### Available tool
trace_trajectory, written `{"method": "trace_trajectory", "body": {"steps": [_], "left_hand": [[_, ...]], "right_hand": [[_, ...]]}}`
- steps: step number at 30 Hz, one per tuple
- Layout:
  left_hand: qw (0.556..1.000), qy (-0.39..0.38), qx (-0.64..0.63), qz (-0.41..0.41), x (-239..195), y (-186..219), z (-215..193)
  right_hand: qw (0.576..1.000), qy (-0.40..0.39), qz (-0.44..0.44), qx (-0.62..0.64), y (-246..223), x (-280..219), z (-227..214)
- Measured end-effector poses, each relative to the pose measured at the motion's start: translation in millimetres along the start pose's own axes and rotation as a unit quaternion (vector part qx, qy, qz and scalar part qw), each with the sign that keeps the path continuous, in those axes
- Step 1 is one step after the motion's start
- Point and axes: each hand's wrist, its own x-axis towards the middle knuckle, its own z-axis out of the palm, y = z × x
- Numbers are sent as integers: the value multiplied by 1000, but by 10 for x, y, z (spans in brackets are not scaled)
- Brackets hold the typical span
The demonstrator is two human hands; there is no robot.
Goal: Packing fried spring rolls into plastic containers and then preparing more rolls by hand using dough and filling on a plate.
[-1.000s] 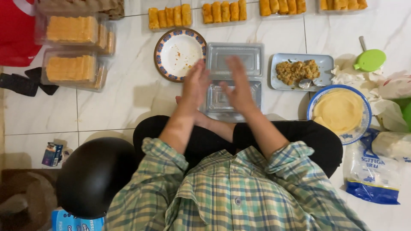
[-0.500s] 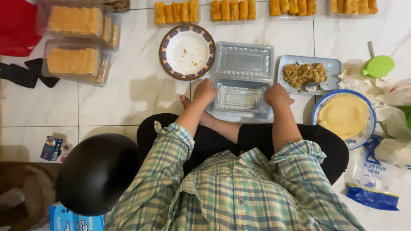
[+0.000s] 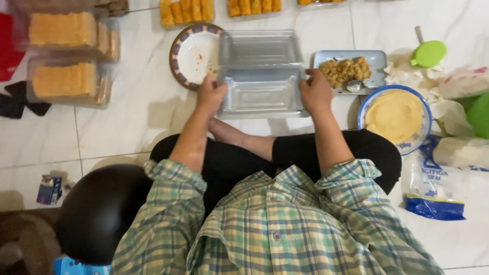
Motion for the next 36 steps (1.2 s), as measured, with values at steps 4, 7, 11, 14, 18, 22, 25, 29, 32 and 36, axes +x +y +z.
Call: {"method": "trace_trajectory", "body": {"steps": [4, 7, 11, 14, 18, 22, 25, 29, 32, 36], "left_hand": [[999, 11, -20, 38, -4, 119, -579], [998, 27, -43, 36, -154, 236, -1113], [995, 83, -30, 37, -139, -313, -1882], [988, 154, -9, 5, -180, -628, -2369], [972, 207, -17, -107, -361, -954, -2701], [973, 206, 32, -95, -472, -1398, -2786], [973, 207, 64, -83, -422, -1791, -2891], [970, 208, 117, -47, -387, -2046, -2970], [971, 197, 106, -89, -489, -1950, -2985], [945, 178, 126, -244, -720, -1329, -2910]], "right_hand": [[992, 20, -87, 94, 19, -88, 157], [977, -31, -116, 174, -136, -295, -14], [962, -33, -175, 209, 135, -283, -265], [964, -35, -162, 209, 207, -387, -617], [977, -25, -103, 186, 284, -519, -1141], [989, -27, 16, 147, 401, -628, -1687], [991, 46, 50, 113, 1172, -388, -1835], [982, 94, 141, 84, 2016, -226, -2016], [963, 114, 220, 105, 2531, -129, -2061], [950, 155, 252, 97, 2999, -24, -2124]]}}
